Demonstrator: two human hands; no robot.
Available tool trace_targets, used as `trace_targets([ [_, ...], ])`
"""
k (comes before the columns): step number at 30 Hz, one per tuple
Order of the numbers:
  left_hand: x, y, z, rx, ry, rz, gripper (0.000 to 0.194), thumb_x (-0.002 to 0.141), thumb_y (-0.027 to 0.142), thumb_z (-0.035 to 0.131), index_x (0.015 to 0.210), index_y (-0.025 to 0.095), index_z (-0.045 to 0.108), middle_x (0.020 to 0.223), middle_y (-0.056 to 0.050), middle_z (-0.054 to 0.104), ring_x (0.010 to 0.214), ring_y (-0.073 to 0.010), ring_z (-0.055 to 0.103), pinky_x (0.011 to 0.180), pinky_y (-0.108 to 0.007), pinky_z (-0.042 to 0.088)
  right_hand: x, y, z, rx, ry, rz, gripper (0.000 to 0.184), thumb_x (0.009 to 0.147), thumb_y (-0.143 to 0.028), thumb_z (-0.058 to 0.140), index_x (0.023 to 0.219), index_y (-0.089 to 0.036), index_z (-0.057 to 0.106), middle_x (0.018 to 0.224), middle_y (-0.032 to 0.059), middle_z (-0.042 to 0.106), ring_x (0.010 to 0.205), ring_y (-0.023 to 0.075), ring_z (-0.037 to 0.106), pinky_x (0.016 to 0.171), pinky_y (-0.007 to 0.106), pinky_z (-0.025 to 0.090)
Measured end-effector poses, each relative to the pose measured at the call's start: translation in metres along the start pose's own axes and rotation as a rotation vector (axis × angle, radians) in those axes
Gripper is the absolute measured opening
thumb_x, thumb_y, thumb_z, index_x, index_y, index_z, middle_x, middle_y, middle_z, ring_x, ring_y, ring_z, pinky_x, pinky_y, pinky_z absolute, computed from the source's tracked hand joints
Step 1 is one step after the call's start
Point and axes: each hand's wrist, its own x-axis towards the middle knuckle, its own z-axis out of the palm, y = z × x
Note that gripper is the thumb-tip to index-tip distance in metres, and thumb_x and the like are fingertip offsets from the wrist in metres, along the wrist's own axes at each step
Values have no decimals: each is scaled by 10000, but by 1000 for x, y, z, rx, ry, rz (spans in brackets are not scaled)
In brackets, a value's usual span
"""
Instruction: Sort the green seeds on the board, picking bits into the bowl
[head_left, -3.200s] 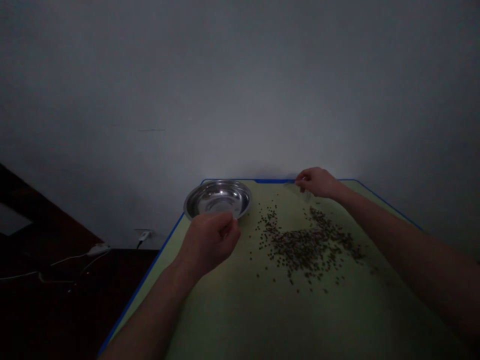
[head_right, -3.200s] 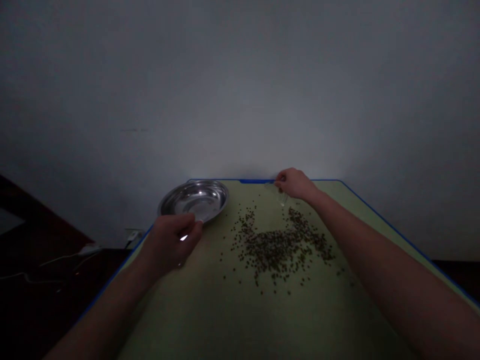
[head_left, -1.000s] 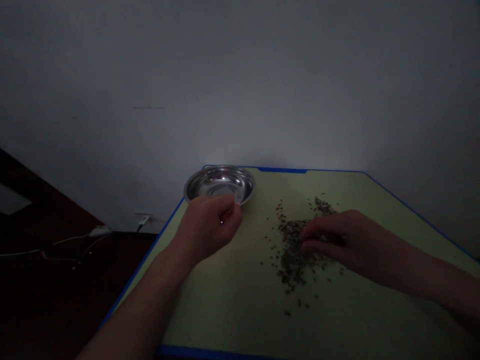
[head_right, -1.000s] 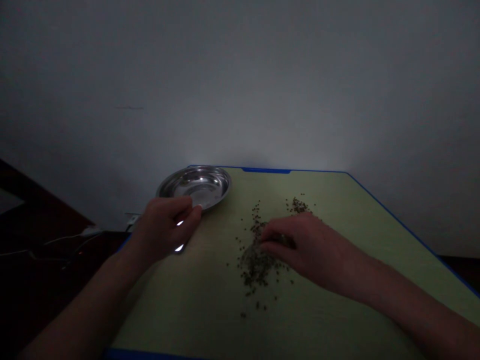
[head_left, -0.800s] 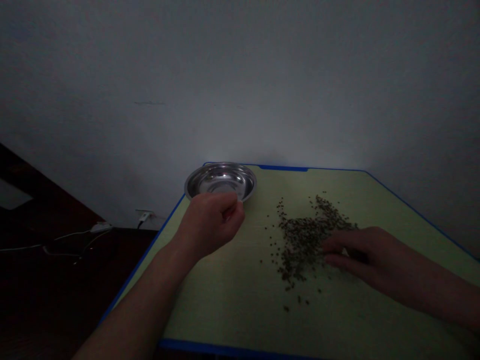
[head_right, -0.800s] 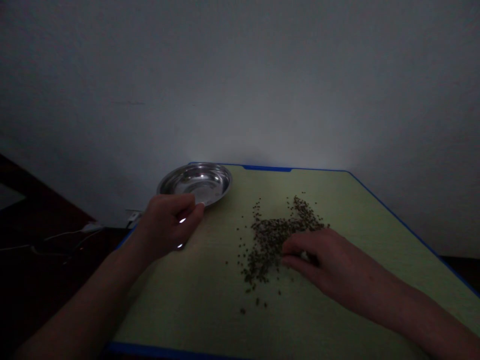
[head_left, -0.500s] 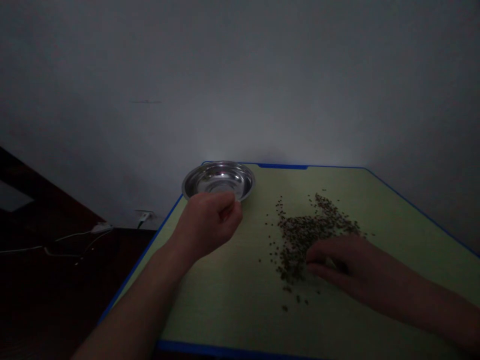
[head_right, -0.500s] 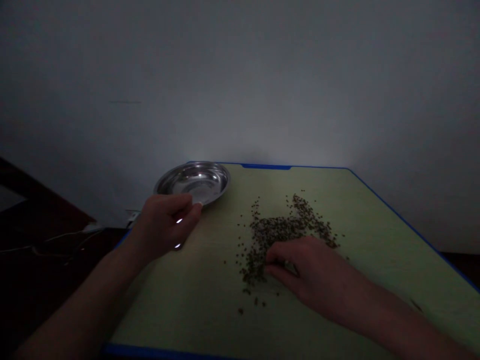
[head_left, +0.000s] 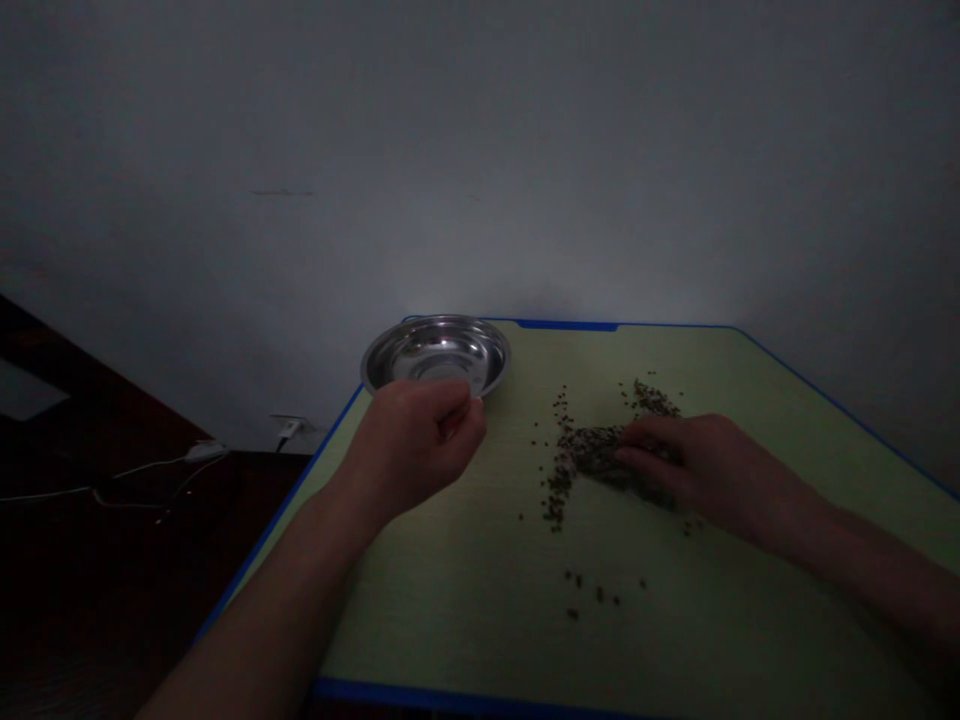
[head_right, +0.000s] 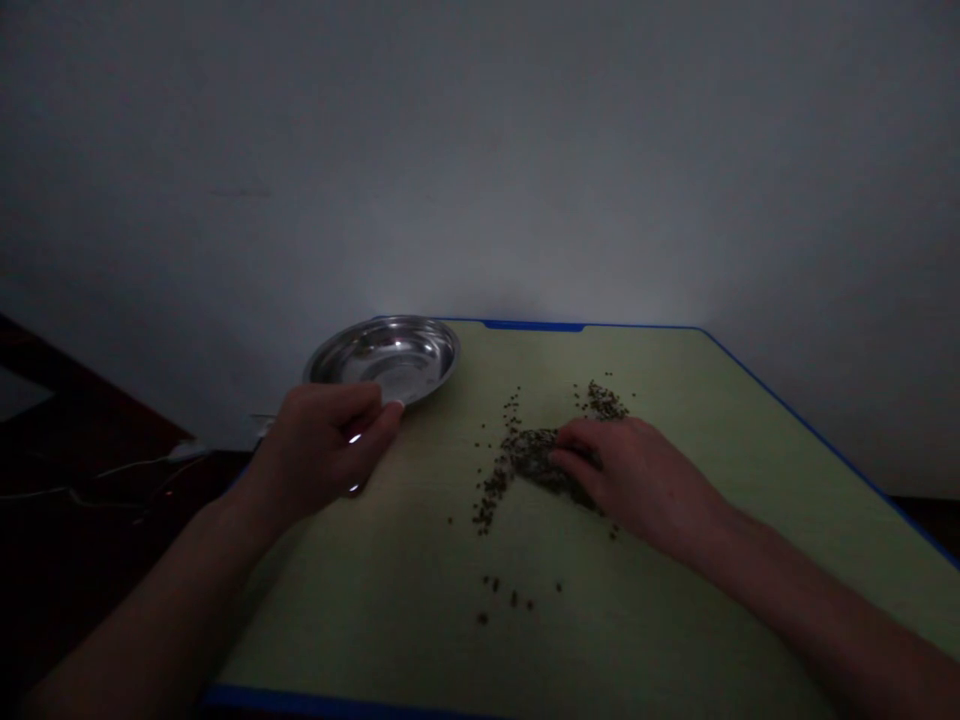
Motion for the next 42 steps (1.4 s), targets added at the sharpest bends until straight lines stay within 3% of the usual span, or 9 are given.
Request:
trace_targets([
  [6, 0, 1, 0, 9, -7, -2, 361, 801, 197, 486, 513, 189, 269, 438, 78, 246, 393, -60, 247, 446, -232, 188, -1, 2, -4, 35, 30, 22, 283, 904, -392, 464, 907, -220, 688, 779, 26, 726, 635, 183, 646, 582, 320, 442],
  [12, 0, 2, 0, -3, -6, 15, 365, 803, 181, 499, 522, 190, 265, 448, 81, 233, 399, -59, 236, 451, -241, 181, -8, -22, -3, 140, -69, -19, 243, 896, -369, 471, 884, -251, 684, 741, -9, 710, 607, 158, 632, 554, 294, 444],
  [17, -1, 0, 1, 8, -5, 10, 363, 804, 182, 505, 528, 190, 269, 460, 79, 232, 409, -61, 241, 455, -245, 180, -1, -35, -2, 80, -62, -104, 229, 904, -320, 473, 890, -261, 693, 770, -12, 729, 659, 169, 664, 584, 293, 455],
  [42, -2, 2, 0, 1, -31, 5, 361, 802, 179, 510, 524, 186, 280, 454, 81, 243, 403, -58, 243, 455, -241, 186, -9, -22, 0, 155, -180, -72, 234, 920, -341, 459, 887, -268, 679, 786, -28, 718, 660, 150, 647, 608, 290, 451],
])
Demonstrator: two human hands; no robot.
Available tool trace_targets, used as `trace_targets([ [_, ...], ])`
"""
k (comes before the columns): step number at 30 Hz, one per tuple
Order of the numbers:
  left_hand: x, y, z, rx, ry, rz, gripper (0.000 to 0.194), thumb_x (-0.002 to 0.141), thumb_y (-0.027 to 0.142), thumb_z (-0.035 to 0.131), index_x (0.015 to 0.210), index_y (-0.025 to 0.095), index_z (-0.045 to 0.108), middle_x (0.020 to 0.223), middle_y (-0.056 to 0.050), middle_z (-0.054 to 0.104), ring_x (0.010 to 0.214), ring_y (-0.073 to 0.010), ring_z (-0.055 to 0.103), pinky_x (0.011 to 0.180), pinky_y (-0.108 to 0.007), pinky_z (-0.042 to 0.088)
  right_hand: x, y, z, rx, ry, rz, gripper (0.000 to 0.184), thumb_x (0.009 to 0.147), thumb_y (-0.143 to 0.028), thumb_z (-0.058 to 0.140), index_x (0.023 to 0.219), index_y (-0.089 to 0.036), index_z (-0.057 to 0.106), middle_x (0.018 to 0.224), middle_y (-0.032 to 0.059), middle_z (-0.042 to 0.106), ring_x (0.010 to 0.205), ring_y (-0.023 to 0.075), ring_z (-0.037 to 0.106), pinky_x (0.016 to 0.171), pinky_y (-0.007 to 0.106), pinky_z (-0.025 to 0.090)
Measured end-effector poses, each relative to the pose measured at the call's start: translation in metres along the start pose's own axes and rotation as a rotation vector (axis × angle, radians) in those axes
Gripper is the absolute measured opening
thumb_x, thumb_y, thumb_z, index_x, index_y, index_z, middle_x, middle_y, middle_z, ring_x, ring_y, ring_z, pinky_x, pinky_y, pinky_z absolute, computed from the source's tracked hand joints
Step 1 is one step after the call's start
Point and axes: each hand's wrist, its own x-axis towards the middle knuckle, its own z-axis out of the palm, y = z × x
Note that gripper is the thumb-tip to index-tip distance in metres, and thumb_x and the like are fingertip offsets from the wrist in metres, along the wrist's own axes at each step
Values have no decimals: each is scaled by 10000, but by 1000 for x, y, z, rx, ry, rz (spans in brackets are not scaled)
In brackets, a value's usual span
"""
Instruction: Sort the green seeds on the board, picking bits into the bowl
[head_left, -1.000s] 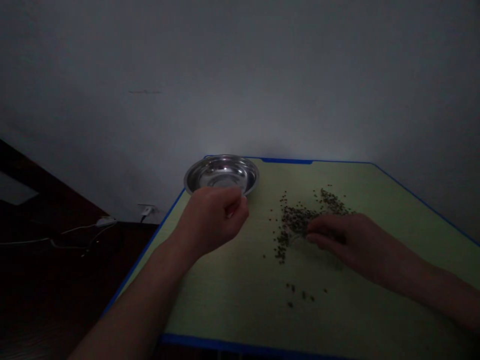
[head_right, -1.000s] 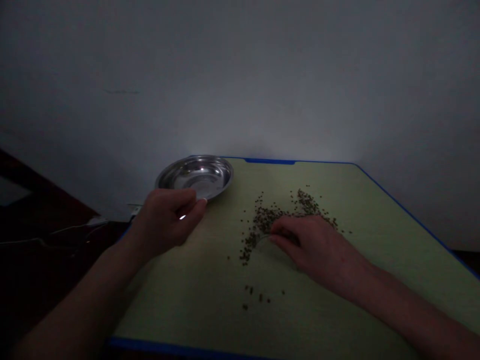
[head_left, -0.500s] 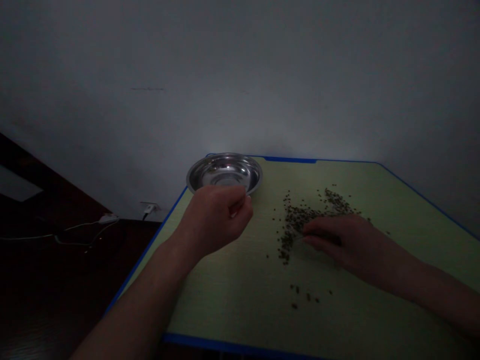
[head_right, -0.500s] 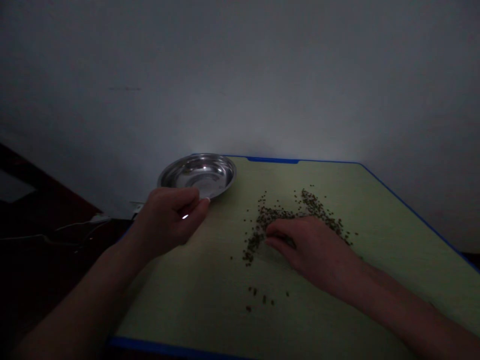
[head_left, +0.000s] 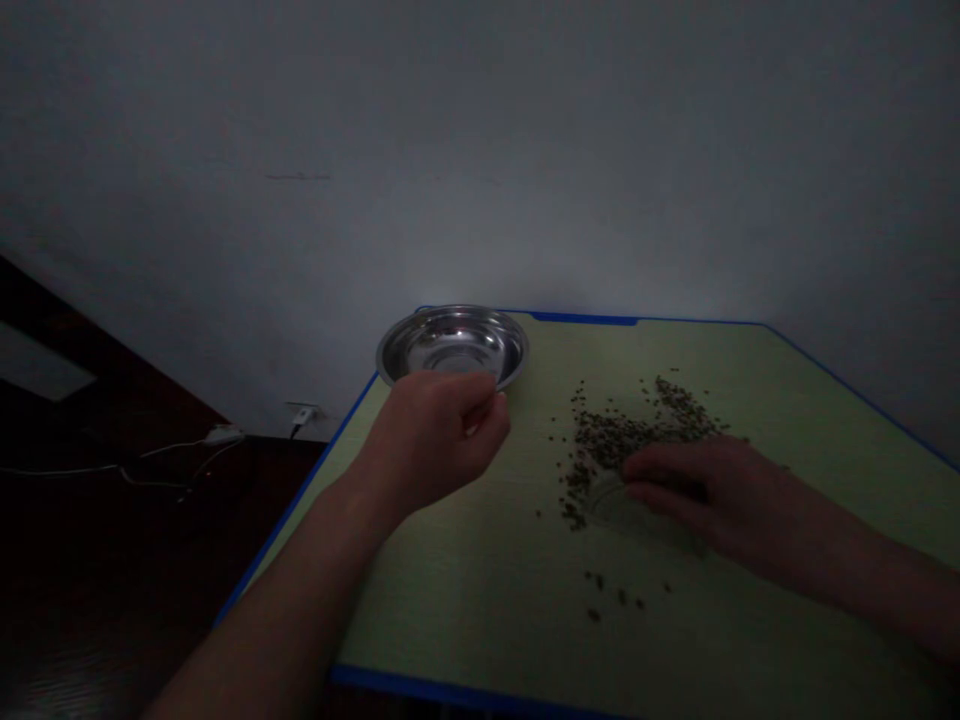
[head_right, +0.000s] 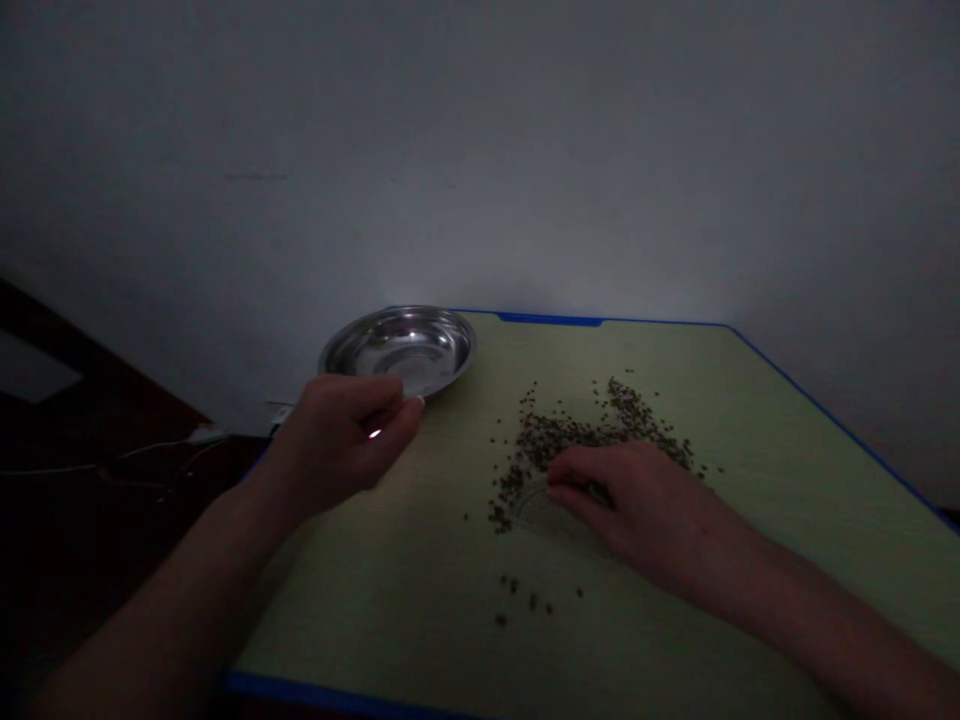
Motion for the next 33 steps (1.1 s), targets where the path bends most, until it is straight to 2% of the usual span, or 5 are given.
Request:
trace_targets([
  [10, 2, 1, -1, 0, -22, -9, 362, 806, 191, 501, 521, 190, 277, 447, 78, 249, 402, -62, 247, 453, -249, 190, 7, -8, 3, -31, 45, -16, 255, 913, -329, 462, 896, -259, 706, 756, -16, 729, 623, 160, 653, 556, 284, 452],
  [15, 1, 1, -1, -6, -17, -15, 362, 799, 191, 505, 519, 193, 275, 447, 77, 250, 408, -67, 248, 453, -251, 189, 9, -6, 4, -106, 114, -26, 250, 910, -317, 469, 921, -265, 713, 822, 2, 749, 680, 181, 680, 619, 306, 475],
  [22, 2, 2, -2, -2, -17, -12, 362, 804, 191, 508, 517, 191, 288, 442, 78, 257, 401, -64, 254, 454, -251, 191, 4, -10, 3, -103, 59, -46, 261, 925, -331, 436, 896, -268, 687, 780, -21, 727, 690, 175, 671, 601, 300, 462],
  [33, 2, 4, -3, -14, -29, -19, 363, 806, 192, 506, 521, 194, 282, 440, 76, 258, 407, -69, 253, 457, -253, 199, 9, -9, 4, -93, 66, -44, 244, 924, -331, 454, 925, -265, 689, 811, -3, 736, 681, 175, 664, 605, 303, 465],
])
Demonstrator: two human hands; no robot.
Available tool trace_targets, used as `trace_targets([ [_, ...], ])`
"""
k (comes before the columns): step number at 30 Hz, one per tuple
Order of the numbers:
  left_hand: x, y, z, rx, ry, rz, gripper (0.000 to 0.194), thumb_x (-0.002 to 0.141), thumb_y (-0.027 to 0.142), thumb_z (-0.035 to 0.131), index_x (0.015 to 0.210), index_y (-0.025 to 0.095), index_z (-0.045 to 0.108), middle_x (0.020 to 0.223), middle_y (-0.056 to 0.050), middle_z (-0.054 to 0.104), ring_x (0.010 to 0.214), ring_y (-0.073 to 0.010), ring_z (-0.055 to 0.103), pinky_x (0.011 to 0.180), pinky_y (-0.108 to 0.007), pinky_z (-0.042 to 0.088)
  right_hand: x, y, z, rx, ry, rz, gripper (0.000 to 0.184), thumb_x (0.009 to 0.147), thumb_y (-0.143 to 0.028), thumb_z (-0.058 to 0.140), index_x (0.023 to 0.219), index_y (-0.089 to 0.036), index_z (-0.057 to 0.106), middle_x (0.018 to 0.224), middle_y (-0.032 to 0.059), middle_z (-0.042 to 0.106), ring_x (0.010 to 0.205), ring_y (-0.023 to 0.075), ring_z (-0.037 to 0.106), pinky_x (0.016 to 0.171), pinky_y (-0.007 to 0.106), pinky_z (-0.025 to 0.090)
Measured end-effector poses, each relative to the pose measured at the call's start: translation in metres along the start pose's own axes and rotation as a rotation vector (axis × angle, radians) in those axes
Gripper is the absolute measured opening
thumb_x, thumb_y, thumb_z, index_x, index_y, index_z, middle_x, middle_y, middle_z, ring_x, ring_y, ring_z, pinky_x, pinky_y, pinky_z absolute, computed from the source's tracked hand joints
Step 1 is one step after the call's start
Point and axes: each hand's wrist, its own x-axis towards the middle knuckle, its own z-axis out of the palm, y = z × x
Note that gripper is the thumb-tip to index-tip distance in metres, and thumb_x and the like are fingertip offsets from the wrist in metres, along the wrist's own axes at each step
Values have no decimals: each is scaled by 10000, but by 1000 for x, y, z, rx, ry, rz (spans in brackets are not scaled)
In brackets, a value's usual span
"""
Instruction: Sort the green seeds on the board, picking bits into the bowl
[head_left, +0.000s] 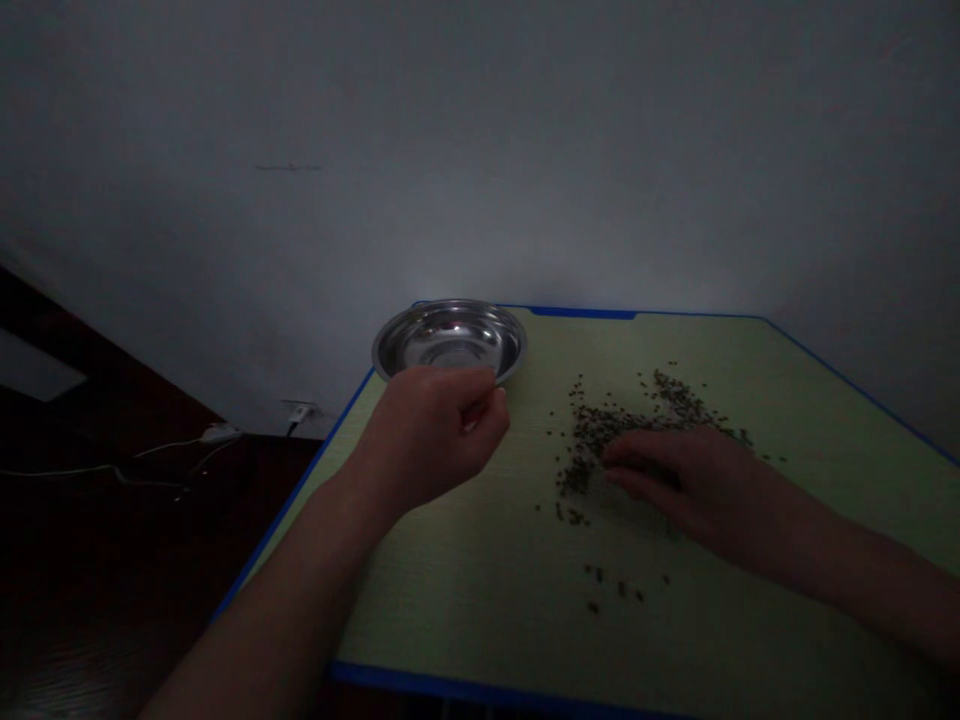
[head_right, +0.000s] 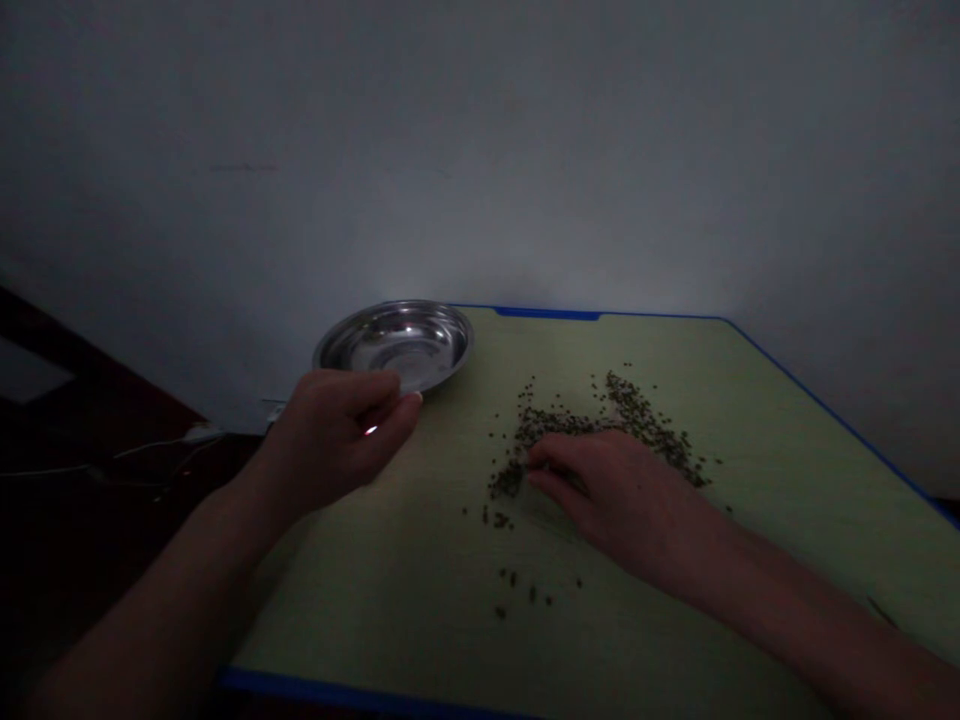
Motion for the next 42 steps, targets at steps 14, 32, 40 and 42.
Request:
trace_targets([
  [14, 0, -1, 0, -5, 0, 16, 359, 808, 194, 507, 530, 186, 281, 454, 79, 249, 408, -57, 250, 466, -249, 188, -1, -6, 4, -12, -32, 21, 236, 930, -324, 452, 933, -267, 680, 801, -9, 728, 706, 184, 669, 606, 298, 456],
  [32, -1, -1, 0, 28, -9, 31, 365, 808, 193, 514, 531, 186, 277, 460, 81, 238, 413, -59, 234, 464, -240, 179, 33, -14, 6, 14, -29, -149, 169, 896, -264, 551, 916, -210, 710, 819, 26, 732, 729, 184, 654, 659, 292, 432],
  [40, 1, -1, -1, 34, -25, 17, 368, 815, 223, 497, 522, 188, 277, 450, 76, 242, 408, -62, 247, 462, -240, 181, 22, -22, 6, 149, -174, -337, 141, 901, -242, 582, 894, -194, 714, 752, 2, 697, 672, 131, 613, 640, 243, 399],
  [42, 1, -1, 0, 40, -32, 11, 370, 815, 229, 498, 522, 190, 274, 446, 76, 238, 407, -64, 248, 463, -242, 178, 13, -23, 6, 167, -200, -328, 149, 910, -243, 572, 901, -195, 713, 758, 4, 694, 686, 130, 619, 639, 239, 396],
])
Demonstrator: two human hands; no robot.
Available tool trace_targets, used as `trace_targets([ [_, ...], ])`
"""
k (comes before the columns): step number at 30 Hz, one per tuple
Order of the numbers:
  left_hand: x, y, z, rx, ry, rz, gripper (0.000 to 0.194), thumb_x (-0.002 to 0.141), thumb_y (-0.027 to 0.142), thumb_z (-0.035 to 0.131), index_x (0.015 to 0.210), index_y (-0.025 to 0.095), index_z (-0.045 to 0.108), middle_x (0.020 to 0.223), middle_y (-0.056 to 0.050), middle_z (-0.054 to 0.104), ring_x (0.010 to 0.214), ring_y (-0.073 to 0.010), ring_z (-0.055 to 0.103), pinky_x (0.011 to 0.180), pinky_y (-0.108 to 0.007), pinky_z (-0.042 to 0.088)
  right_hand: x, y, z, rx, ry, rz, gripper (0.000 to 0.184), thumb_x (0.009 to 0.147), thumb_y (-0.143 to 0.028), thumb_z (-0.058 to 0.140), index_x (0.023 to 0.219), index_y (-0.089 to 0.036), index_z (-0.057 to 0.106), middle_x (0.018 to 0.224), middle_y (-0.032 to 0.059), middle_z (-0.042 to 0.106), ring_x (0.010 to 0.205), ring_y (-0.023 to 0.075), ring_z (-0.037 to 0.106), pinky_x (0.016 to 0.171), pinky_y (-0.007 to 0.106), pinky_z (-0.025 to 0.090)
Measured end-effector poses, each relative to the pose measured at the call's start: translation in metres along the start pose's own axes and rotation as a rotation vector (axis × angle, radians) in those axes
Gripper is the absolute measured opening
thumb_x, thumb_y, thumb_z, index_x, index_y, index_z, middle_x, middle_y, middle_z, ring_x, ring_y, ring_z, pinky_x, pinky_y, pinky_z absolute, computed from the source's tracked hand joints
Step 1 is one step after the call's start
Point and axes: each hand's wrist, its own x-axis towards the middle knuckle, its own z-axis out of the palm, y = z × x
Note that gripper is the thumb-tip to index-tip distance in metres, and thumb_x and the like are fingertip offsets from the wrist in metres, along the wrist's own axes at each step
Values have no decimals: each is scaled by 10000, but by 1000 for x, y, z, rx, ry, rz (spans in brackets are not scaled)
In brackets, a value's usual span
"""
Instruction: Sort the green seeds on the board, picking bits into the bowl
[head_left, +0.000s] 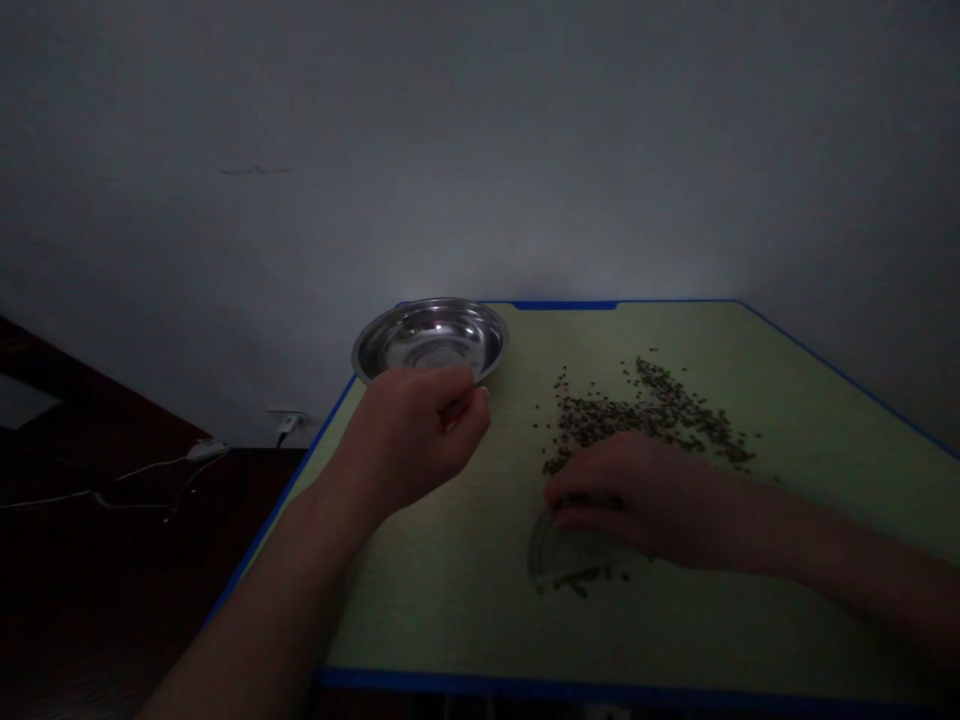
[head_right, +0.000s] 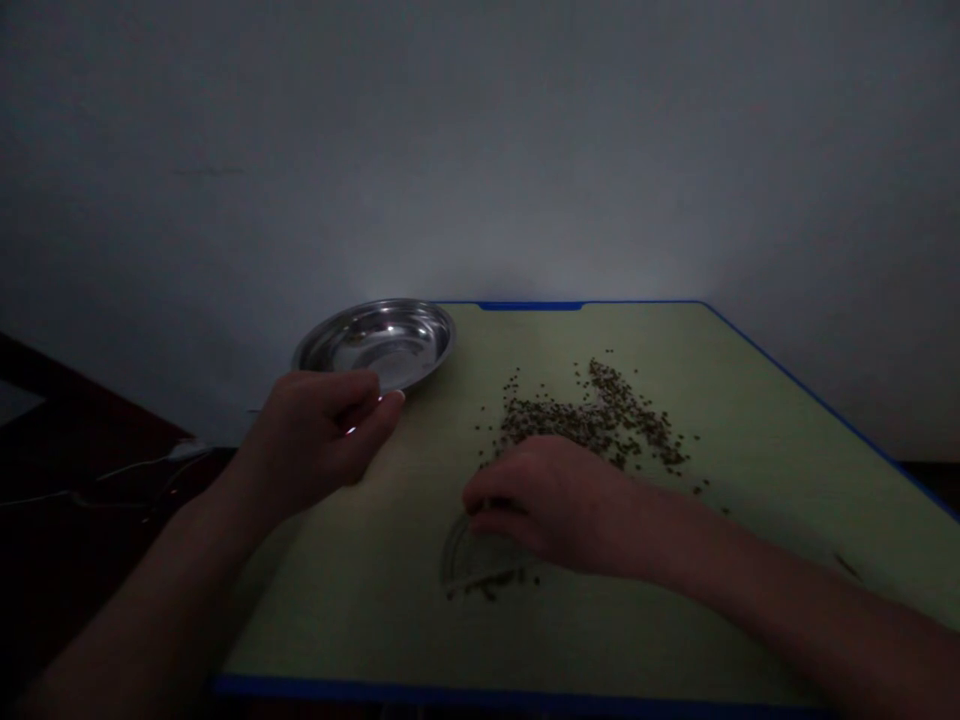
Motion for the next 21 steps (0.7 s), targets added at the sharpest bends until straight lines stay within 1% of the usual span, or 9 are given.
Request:
trace_targets([
  [4, 0, 0, 0, 1, 5, -1, 368, 809, 225, 496, 520, 191, 272, 452, 77, 228, 409, -64, 243, 465, -243, 176, -13, -7, 2, 23, 4, 17, 147, 912, -249, 570, 873, -205, 705, 746, -10, 690, 674, 118, 617, 610, 230, 385],
  [6, 0, 0, 0, 2, 5, 3, 363, 810, 226, 495, 520, 191, 280, 451, 76, 236, 410, -64, 249, 465, -244, 174, -17, -8, 0, 31, 38, 45, 144, 912, -259, 568, 880, -214, 701, 751, -20, 699, 669, 113, 618, 611, 229, 390],
  [9, 0, -1, 0, 2, 1, -2, 364, 809, 232, 493, 515, 191, 280, 443, 75, 246, 405, -64, 257, 465, -244, 170, -26, -1, -5, 31, 119, 163, 164, 920, -290, 547, 919, -237, 702, 780, -28, 719, 664, 116, 626, 614, 237, 414],
  [12, 1, -1, 1, -2, 0, -6, 364, 806, 236, 489, 512, 191, 278, 439, 75, 249, 404, -64, 258, 468, -245, 171, -44, 11, -5, -3, 181, 286, 218, 932, -327, 508, 983, -254, 706, 852, -14, 739, 707, 139, 653, 634, 261, 452],
  [15, 1, 0, 1, -8, -11, -5, 359, 805, 238, 488, 514, 189, 284, 439, 75, 248, 405, -65, 262, 473, -248, 173, -66, 19, 2, -36, 223, 378, 265, 927, -377, 493, 1020, -259, 711, 919, 16, 751, 753, 175, 678, 667, 301, 494],
  [17, 1, 0, 1, -13, -17, -7, 359, 805, 237, 491, 515, 189, 285, 441, 75, 244, 406, -65, 264, 475, -249, 176, -77, 18, 9, -21, 251, 430, 284, 924, -399, 485, 1018, -264, 717, 934, 27, 755, 757, 188, 690, 663, 316, 512],
  [19, 1, 1, 1, -14, -18, -10, 360, 805, 238, 491, 514, 189, 286, 441, 75, 241, 408, -66, 262, 476, -251, 177, -81, 11, 16, 15, 273, 454, 289, 924, -397, 477, 996, -265, 724, 904, 26, 760, 728, 188, 696, 642, 313, 521],
  [21, 1, 1, 1, -12, -22, -14, 359, 807, 242, 487, 513, 190, 288, 439, 73, 245, 410, -67, 260, 476, -254, 175, -77, 2, 22, 43, 284, 450, 291, 926, -384, 470, 974, -260, 729, 865, 23, 762, 697, 184, 695, 618, 305, 519],
])
